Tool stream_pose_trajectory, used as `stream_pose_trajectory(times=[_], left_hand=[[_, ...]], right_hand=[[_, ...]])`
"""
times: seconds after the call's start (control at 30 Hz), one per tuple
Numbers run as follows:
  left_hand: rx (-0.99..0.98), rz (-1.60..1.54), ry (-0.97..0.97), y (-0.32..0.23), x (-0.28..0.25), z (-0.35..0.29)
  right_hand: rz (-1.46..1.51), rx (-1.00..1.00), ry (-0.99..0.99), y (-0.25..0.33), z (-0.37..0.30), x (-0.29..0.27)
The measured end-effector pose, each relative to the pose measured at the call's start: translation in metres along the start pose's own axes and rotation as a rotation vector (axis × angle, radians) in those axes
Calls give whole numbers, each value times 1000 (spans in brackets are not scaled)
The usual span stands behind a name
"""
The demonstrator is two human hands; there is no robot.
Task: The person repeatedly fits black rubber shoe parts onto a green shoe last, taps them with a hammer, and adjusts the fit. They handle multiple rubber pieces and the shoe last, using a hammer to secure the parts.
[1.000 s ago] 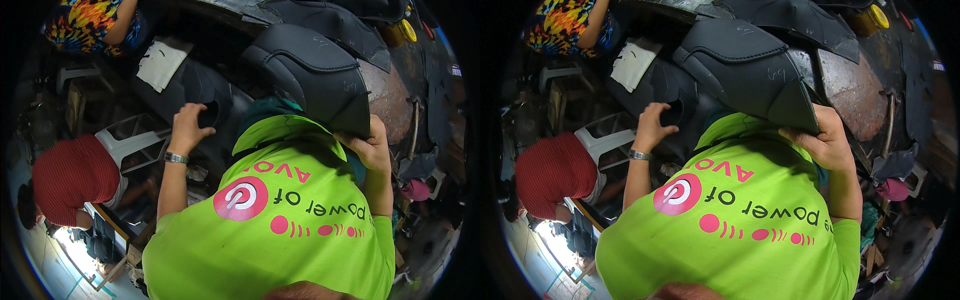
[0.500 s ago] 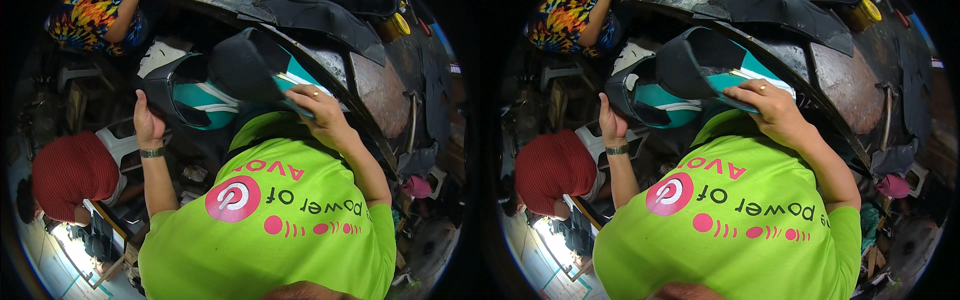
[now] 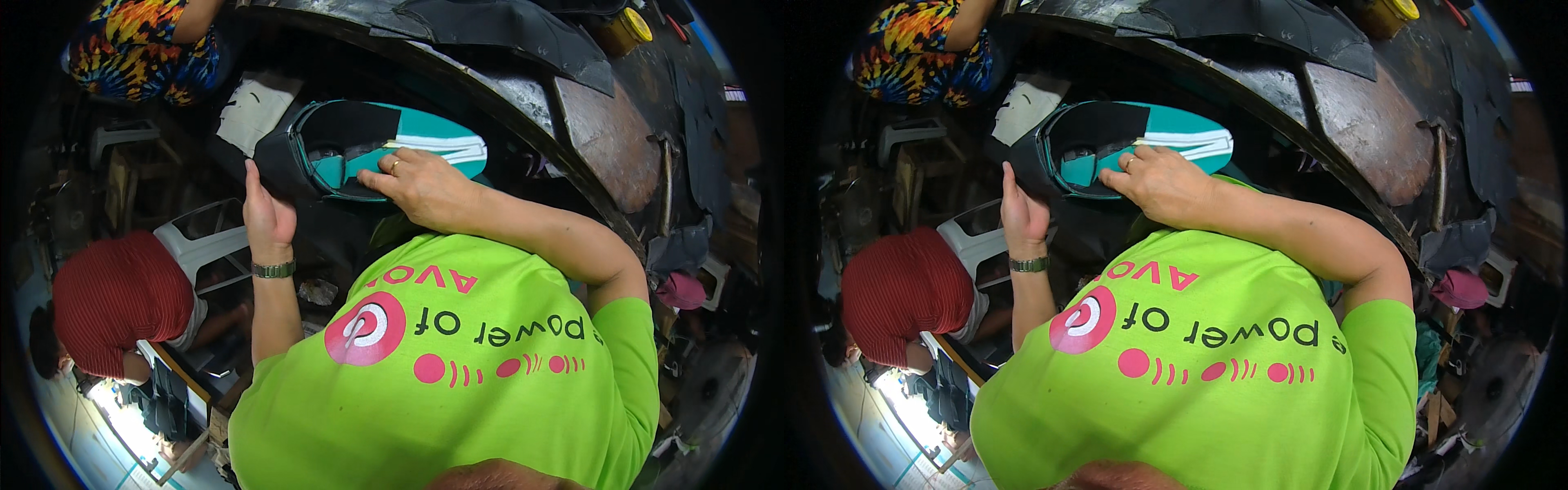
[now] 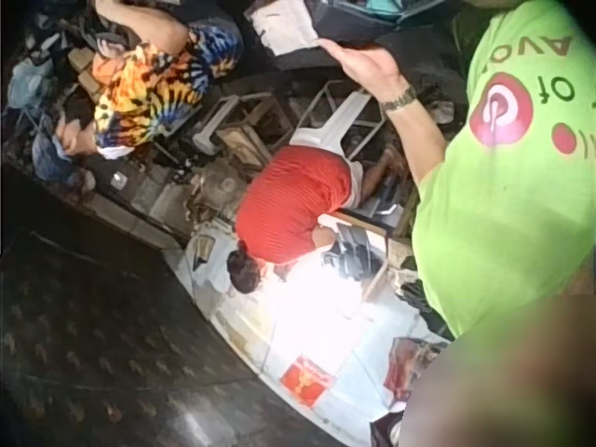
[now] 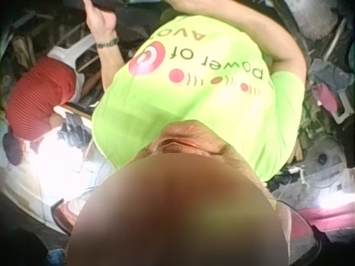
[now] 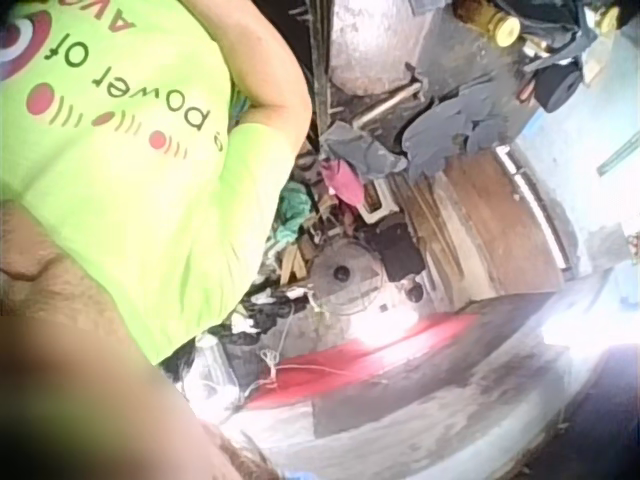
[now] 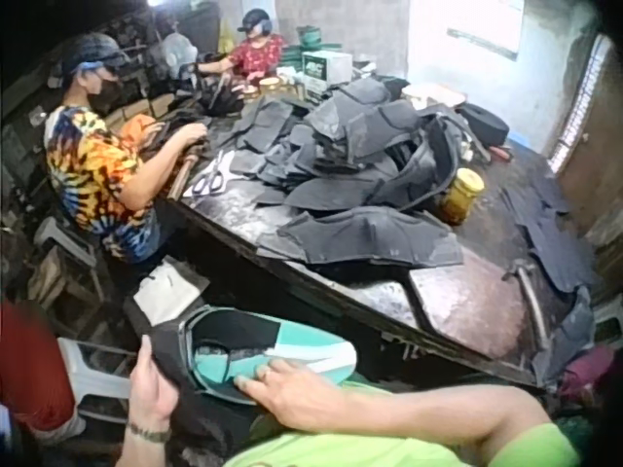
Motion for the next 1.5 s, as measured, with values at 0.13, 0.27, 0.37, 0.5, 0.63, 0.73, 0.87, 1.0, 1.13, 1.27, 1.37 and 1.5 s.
stream_pose_trajectory(times=[0.13,0.27,0.37,0.5,0.63,0.73,0.87,1.0,1.13,1.27,1.37,1.5], left_hand=[[-52,-11,-73,11,-18,-6],[77,52,-57,10,-65,25],[-18,-64,375,15,-102,76],[-167,372,-176,69,-180,137],[-135,506,-247,76,-195,153],[-251,815,-360,48,-193,140],[400,1627,-157,-1,-137,125],[322,2124,-7,17,-103,148],[234,2182,-98,22,-102,183],[453,2293,-111,14,-118,182],[505,2259,-91,20,-131,189],[417,2308,-56,29,-124,205]], right_hand=[[91,58,103,-1,13,23],[76,-35,193,-6,47,57],[213,-30,294,-12,54,80],[123,259,596,-44,27,82],[164,353,512,-58,-5,47],[162,402,420,-56,-20,28],[200,368,362,-45,-26,25],[188,336,310,-44,-27,27],[113,263,250,-47,-39,3],[35,313,201,-39,-62,-39],[79,338,110,-23,-73,-65],[60,360,54,-4,-96,-104]])
Point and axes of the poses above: each hand's wrist, its own z-axis towards the middle knuckle, its own x-axis out of the palm, y = z × x, the point moved 5 cm from there along z, towards the middle knuckle, and after that the axes turned 14 degrees about z, right-handed, at the moved point
